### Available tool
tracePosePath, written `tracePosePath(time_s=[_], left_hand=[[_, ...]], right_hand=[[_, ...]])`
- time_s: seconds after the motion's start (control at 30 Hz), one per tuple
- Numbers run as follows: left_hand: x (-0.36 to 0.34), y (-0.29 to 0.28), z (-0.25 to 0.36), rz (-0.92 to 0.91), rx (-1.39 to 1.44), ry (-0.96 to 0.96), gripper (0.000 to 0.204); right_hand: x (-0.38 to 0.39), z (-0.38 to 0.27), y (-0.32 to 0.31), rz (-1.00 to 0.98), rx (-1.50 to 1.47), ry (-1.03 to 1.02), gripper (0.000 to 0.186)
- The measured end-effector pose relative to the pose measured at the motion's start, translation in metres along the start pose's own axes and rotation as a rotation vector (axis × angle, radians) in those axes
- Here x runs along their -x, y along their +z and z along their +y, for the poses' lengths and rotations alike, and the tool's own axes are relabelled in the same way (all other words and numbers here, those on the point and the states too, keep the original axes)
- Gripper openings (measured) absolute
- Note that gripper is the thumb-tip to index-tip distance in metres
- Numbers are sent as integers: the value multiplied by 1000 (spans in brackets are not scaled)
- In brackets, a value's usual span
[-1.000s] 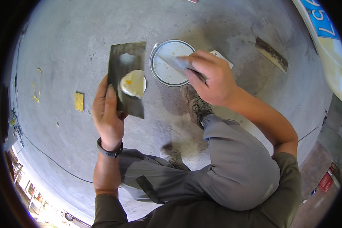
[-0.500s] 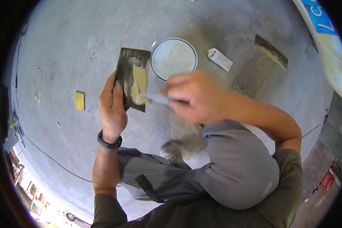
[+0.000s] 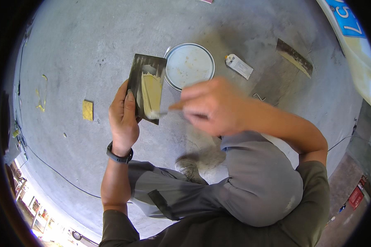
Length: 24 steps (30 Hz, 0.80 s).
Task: The person mixes a beige body filler on a metal mixing board, then uses a putty knife to apply and smooth the filler onto the front fender of a white car. The person repeatedly spreads and levels the filler over the fender surface.
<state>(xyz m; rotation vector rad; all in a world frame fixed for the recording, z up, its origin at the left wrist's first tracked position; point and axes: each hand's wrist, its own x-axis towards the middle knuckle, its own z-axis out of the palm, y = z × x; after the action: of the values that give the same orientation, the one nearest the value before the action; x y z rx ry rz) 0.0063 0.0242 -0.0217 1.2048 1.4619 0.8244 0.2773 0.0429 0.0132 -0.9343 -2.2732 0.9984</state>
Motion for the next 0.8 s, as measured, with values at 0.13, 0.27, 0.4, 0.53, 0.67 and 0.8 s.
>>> tracePosePath(time_s=[0.13,0.27,0.4,0.53,0.67,0.8], left_hand=[[0,-1,-1,-106,-175,389,40],[1,-1,-2,3,-42,137,41],[2,-1,-2,-91,-216,400,40],[3,-2,3,-11,-155,159,40],[4,-2,5,-47,-234,337,41],[1,-2,4,-42,-219,367,41]], right_hand=[[1,0,-2,110,149,62,8],[-2,-1,-5,37,39,12,7],[-4,0,-4,20,165,-66,9],[-6,3,-3,30,148,-19,13],[-8,5,-5,54,123,-119,16],[-9,5,-8,60,151,22,10]])
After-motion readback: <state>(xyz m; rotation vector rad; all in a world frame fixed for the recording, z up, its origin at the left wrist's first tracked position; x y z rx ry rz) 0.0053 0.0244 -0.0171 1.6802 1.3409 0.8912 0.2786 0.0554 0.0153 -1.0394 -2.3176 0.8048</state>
